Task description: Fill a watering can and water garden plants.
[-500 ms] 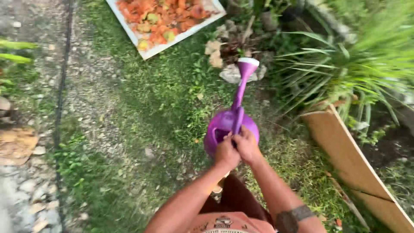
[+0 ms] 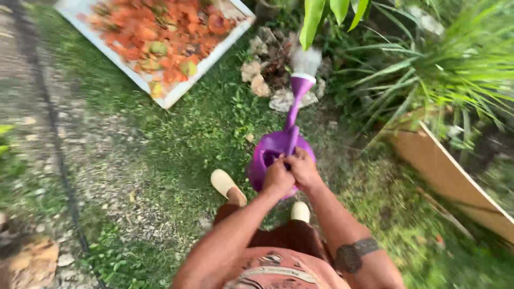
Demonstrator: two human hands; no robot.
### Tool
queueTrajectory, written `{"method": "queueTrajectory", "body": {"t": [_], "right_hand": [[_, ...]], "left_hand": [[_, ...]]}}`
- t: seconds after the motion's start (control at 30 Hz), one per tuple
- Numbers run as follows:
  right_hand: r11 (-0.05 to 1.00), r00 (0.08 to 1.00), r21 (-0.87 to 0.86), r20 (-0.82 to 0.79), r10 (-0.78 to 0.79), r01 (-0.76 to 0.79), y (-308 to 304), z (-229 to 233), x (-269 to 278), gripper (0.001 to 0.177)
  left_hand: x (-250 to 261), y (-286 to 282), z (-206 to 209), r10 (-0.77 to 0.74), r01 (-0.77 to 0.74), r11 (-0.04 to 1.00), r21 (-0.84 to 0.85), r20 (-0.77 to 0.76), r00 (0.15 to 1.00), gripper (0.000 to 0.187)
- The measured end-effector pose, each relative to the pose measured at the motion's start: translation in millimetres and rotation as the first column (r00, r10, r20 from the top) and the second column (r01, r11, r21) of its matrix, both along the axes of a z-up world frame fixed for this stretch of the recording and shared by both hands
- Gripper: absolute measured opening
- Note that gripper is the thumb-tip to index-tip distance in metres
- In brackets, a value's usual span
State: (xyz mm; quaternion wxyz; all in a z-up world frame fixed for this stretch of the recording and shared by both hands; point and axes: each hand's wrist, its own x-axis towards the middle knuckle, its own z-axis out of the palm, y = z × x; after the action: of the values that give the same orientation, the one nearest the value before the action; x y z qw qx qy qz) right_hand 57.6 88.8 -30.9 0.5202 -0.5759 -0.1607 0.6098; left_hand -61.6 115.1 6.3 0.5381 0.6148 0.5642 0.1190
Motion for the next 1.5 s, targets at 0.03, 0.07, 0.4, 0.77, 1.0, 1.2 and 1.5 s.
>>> {"method": "queueTrajectory", "body": {"t": [0.03,0.07,0.4,0.77,1.0,1.2,1.5], "right_hand": [[1.0,1.0,0.015,-0.012,-0.021,0.021,21,13,-15,0.026],[0.999,0.998,-0.023,-0.044,-0.043,0.042,41,28,-29,0.029],[0.972,0.971,0.01,-0.061,-0.233,0.234,84,-7,-120,0.03],[0.941,0.895,-0.025,-0.301,-0.328,0.337,115,32,-188,0.037],[0.918,0.886,-0.019,-0.252,-0.389,0.397,119,46,-237,0.043],[0.897,0.885,0.097,-0.239,-0.401,0.432,125,0,-275,0.064],[0.778,0.768,-0.007,-0.15,-0.622,0.629,162,22,-329,0.075]], "left_hand": [[-4,7,-29,-0.021,0.021,1.0,0.015,-0.012,1.0,0.035],[-9,13,-57,-0.032,0.028,0.987,0.157,0.028,0.999,0.042],[-101,97,-4,-0.237,0.24,0.971,0.011,-0.1,0.966,0.041],[-157,130,2,-0.213,0.213,0.977,-0.032,-0.009,0.977,0.041],[-194,137,-10,-0.204,0.206,0.979,0.001,0.124,0.971,0.032],[-225,160,-11,-0.21,0.215,0.968,-0.126,0.055,0.976,0.03],[-267,206,-15,-0.383,0.391,0.919,-0.05,0.122,0.915,0.03]]}}
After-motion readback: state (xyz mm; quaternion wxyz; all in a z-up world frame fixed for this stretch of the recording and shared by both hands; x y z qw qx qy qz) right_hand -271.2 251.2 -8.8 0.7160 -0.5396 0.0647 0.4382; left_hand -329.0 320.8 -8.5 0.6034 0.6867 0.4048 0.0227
